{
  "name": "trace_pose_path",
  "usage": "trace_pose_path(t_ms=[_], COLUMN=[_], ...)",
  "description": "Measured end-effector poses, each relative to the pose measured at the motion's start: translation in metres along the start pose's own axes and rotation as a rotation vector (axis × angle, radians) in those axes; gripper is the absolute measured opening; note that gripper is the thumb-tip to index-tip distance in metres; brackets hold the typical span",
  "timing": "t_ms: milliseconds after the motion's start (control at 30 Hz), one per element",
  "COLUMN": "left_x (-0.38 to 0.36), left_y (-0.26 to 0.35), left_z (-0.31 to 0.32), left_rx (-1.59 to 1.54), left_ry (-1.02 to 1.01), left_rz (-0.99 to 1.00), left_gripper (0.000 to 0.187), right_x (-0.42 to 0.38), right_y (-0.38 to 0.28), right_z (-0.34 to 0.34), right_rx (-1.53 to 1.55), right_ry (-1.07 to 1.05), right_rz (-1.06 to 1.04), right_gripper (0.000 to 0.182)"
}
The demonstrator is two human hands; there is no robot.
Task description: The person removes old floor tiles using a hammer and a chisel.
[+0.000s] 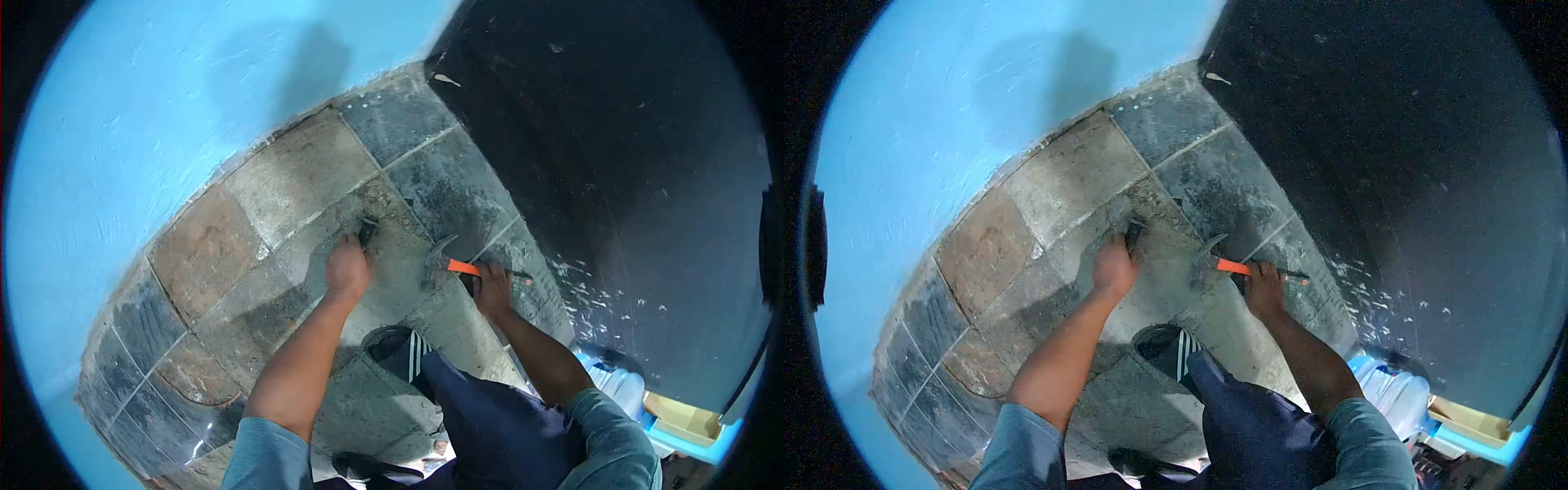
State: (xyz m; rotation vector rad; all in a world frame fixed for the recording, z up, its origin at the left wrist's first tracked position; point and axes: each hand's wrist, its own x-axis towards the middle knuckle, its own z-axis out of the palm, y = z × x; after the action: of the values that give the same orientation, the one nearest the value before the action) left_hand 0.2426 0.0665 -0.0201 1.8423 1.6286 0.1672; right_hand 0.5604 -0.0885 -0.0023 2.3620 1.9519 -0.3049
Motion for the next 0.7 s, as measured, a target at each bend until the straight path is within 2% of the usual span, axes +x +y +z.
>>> trace_pose_path(t_ms=[167, 267, 333, 400, 467, 533, 633, 700], left_x=[-0.067, -0.137, -0.186, -0.221, -0.249, -0.258, -0.258, -0.262], left_y=[-0.002, -0.020, -0.017, -0.020, -0.022, -0.032, -0.040, -0.033], left_z=[-0.053, -0.083, -0.117, -0.137, -0.144, -0.131, -0.099, -0.090], left_rx=[-0.196, -0.240, -0.399, -0.542, -0.683, -0.642, -0.596, -0.622], left_ry=[0.098, 0.328, 0.301, 0.260, 0.193, 0.180, 0.197, 0.182], left_rz=[0.021, 0.131, 0.070, -0.016, -0.131, -0.147, -0.169, -0.165], left_gripper=[0.033, 0.031, 0.027, 0.025, 0.025, 0.028, 0.027, 0.026], right_x=[-0.019, -0.046, -0.057, -0.068, -0.084, -0.094, -0.112, -0.114], right_y=[0.003, 0.010, -0.007, -0.046, -0.050, -0.068, -0.043, -0.060], right_z=[-0.032, -0.045, -0.070, -0.148, -0.165, -0.191, -0.116, -0.122], right_rx=[-0.030, -0.018, -0.062, -0.160, -0.268, -0.373, -0.463, -0.451], right_ry=[-0.215, -0.340, -0.416, -0.483, -0.484, -0.557, -0.502, -0.524], right_rz=[0.009, 0.107, 0.165, 0.190, 0.114, 0.107, 0.130, 0.091], right_gripper=[0.029, 0.027, 0.026, 0.026, 0.025, 0.026, 0.022, 0.022])
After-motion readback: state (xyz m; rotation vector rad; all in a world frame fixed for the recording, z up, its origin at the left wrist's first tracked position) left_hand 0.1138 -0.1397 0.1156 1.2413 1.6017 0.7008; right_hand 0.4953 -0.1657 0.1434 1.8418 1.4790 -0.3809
